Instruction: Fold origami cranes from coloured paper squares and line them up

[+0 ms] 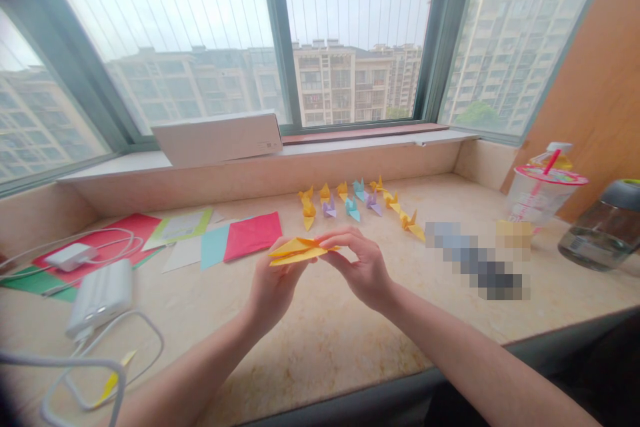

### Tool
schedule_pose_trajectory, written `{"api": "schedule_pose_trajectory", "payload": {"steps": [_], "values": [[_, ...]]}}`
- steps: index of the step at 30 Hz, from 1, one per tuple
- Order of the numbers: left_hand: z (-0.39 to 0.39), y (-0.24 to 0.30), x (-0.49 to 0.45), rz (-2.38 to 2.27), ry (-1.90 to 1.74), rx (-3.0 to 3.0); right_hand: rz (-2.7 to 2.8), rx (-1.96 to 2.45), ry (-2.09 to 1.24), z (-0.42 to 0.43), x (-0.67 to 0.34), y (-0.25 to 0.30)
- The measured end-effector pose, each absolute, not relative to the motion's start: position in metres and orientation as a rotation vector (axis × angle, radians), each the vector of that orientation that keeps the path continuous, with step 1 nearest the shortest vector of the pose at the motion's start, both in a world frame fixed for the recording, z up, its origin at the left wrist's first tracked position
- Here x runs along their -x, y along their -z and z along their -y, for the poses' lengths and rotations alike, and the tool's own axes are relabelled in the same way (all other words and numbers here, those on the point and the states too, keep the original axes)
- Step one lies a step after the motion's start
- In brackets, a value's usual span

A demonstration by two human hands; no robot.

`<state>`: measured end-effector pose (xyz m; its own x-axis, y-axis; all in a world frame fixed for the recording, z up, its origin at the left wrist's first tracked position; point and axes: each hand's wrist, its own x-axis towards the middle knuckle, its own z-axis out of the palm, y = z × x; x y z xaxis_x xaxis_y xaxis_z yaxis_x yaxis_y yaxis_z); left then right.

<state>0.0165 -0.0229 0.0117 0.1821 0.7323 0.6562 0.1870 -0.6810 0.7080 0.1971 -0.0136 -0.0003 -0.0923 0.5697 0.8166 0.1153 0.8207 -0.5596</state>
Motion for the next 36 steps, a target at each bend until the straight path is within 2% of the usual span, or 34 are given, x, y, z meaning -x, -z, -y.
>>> {"api": "schedule_pose_trajectory", "payload": {"steps": [14,26,36], "values": [[0.0204,-0.0098,-0.0147,-0.832,-1.474,-1.904,1.832,0.586,-0.151,0.0139,-0.2038,-0.0079],[0.0162,-0.0047,-0.0105,-0.733,-1.402,-2.052,1.63,0.629,-0.582,0.014,-0.1984,-0.002],[0.0147,-0.0037,-0.0149,-0.755,-1.41,-1.923,1.731,0.658,-0.385,0.015,-0.1993,-0.0067]]}}
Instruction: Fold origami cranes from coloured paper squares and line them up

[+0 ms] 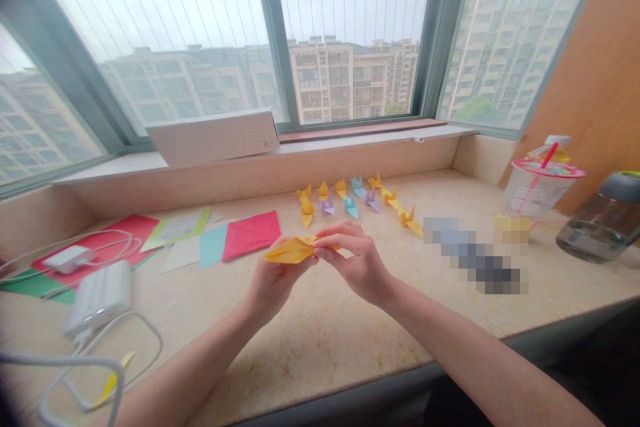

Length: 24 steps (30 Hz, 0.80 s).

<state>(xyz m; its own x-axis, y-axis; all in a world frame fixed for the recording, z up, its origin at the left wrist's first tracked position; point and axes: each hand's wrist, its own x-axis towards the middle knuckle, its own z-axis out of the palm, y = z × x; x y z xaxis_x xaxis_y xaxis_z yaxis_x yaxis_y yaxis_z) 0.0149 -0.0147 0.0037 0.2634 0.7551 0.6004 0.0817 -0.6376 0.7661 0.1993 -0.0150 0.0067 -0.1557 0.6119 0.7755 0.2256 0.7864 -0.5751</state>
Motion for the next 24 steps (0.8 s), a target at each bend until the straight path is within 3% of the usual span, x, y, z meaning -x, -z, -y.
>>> {"api": "schedule_pose_trajectory", "payload": {"steps": [24], "values": [[0.0137,-0.0013,-0.0227,-0.639,-1.385,-1.556,1.95,0.546,0.063,0.0109,-0.2049,-0.0041]]}}
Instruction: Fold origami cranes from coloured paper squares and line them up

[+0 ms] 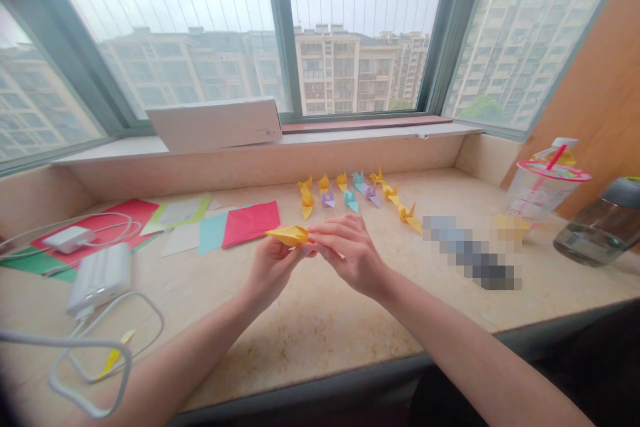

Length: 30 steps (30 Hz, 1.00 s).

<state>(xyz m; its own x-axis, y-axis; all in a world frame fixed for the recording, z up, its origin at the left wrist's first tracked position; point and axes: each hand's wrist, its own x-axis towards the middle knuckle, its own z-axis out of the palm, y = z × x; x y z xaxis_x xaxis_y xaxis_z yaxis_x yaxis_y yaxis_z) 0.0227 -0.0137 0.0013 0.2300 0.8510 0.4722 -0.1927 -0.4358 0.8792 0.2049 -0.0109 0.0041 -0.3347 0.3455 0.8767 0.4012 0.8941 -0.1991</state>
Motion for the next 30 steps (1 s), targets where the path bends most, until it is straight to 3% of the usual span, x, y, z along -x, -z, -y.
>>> {"api": "schedule_pose_trajectory", "payload": {"steps": [5,30], "values": [[0.0114,0.0005,-0.0214,-0.685,-1.398,-1.528,2.043,0.532,0.092,0.0086,-0.2057,-0.0019],[0.0086,0.0044,-0.0143,-0.733,-1.366,-1.92,1.675,0.665,-0.778,0.007,-0.2005,-0.0037]]}}
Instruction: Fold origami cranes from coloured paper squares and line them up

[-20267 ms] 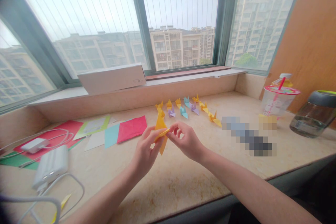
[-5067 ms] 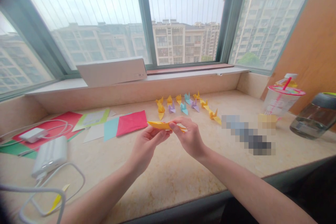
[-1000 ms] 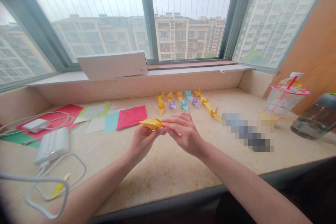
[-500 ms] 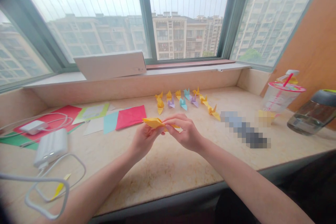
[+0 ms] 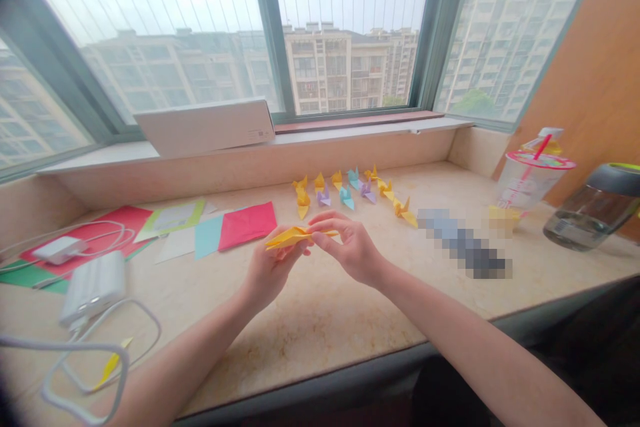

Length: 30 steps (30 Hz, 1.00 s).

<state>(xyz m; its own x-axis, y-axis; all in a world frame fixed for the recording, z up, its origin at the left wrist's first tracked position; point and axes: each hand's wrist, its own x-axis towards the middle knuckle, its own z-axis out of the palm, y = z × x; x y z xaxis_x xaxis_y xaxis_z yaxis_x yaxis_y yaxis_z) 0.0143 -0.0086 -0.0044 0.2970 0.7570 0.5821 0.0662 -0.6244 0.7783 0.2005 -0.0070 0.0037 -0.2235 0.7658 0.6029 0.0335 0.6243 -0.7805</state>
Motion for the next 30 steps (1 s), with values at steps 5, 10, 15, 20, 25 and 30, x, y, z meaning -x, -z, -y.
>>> {"api": "schedule_pose_trajectory", "payload": {"steps": [5,10,15,20,25,30], "values": [[0.008,0.005,-0.014,-0.784,-1.342,-2.006,1.724,0.678,-0.89,0.003,-0.206,-0.006],[0.01,0.006,-0.016,-0.73,-1.346,-1.892,1.722,0.688,-0.894,0.003,-0.208,-0.008],[0.01,0.005,-0.015,-0.753,-1.366,-1.929,1.724,0.672,-0.89,0.002,-0.207,-0.009],[0.011,0.001,-0.014,-0.818,-1.385,-1.975,1.685,0.665,-0.883,0.001,-0.206,-0.006],[0.013,-0.002,-0.015,-0.852,-1.382,-1.929,1.665,0.681,-0.702,0.0,-0.204,0.003],[0.011,0.003,-0.018,-0.871,-1.413,-1.809,1.727,0.713,-0.63,0.005,-0.201,0.002]]}}
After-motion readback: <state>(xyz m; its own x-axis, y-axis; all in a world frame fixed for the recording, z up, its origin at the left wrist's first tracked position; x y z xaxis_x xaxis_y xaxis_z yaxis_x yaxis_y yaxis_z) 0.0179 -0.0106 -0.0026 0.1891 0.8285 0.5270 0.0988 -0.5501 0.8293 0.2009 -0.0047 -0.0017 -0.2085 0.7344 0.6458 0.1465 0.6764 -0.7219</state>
